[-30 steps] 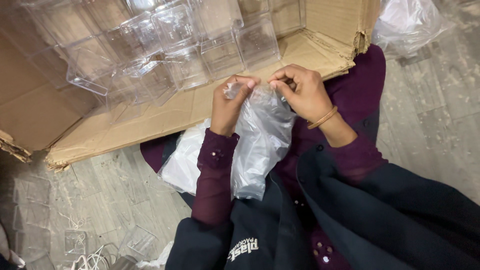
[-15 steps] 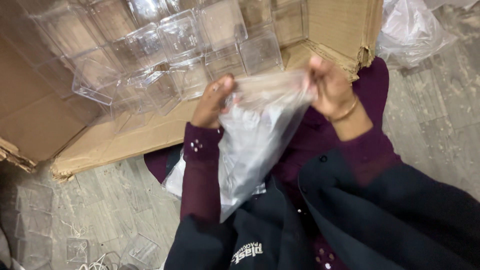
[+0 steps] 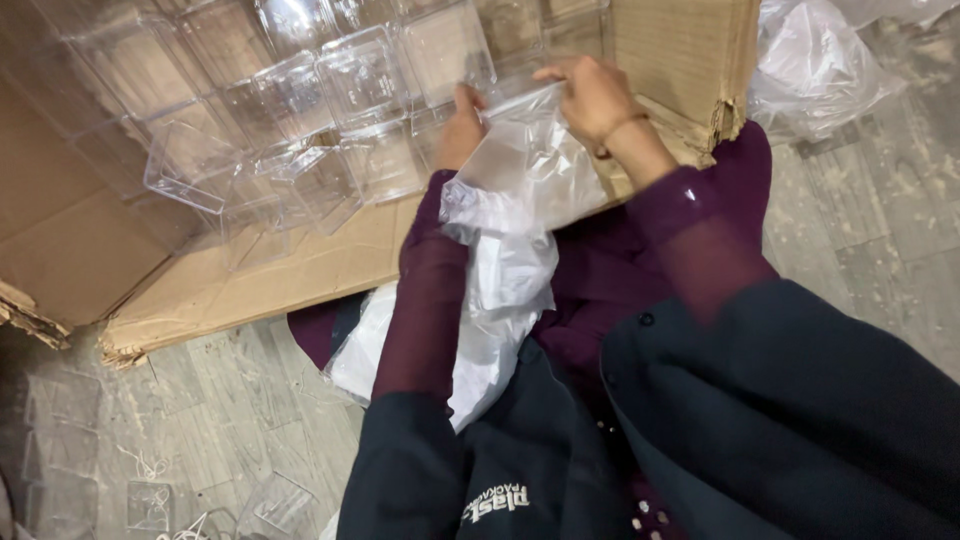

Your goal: The person sits on the floor in front of an open cardboard box filled with clear plastic boxes and packs them into clear plastic bags. They open a bag, place plastic boxes inside one at a time, and set filled bags aside while continuing with the remaining boxes.

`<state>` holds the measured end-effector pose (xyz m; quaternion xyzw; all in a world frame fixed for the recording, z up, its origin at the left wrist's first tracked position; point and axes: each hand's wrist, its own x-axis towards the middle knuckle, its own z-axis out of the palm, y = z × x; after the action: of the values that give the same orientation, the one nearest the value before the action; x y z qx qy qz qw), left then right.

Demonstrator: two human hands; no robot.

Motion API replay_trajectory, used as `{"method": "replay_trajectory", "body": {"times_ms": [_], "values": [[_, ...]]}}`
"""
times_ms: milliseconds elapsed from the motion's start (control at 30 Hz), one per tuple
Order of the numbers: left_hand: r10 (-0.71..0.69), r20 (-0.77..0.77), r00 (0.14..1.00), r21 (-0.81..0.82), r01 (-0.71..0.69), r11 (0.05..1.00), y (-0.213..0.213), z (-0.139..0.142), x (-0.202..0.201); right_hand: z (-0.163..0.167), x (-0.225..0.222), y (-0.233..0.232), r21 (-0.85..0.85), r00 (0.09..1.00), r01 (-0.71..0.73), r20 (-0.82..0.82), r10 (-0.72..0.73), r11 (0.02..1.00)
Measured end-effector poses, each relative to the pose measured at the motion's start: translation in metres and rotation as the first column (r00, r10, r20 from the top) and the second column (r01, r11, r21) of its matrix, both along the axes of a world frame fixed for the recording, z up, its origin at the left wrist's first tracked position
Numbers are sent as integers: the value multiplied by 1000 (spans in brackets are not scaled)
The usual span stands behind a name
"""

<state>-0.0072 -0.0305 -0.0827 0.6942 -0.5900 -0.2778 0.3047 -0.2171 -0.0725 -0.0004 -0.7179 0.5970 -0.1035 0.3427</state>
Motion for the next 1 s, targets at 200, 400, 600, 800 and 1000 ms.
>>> {"method": "replay_trajectory", "body": {"times_ms": [200, 400, 600, 800, 1000], "values": [[-73, -790, 608, -88, 5, 996, 89, 70, -16, 73, -64, 102, -572, 862, -3, 415, 293, 820], [-141, -679, 721, -83, 115, 990, 142, 101, -41, 44, -91, 145, 13, 718, 96, 692, -78, 995], [-135, -207, 969, -250, 81, 965, 129, 116, -51, 27, -84, 139, -111, 815, 198, 570, -101, 974], [-227, -213, 950, -309, 155, 938, 69, 150, -53, 60, -65, 130, 303, 23, -478, 943, -333, 824], [-392, -153, 907, -459, 286, 841, 48, 150, -49, 49, -79, 138, -2, 196, -352, 978, 76, 936]]}}
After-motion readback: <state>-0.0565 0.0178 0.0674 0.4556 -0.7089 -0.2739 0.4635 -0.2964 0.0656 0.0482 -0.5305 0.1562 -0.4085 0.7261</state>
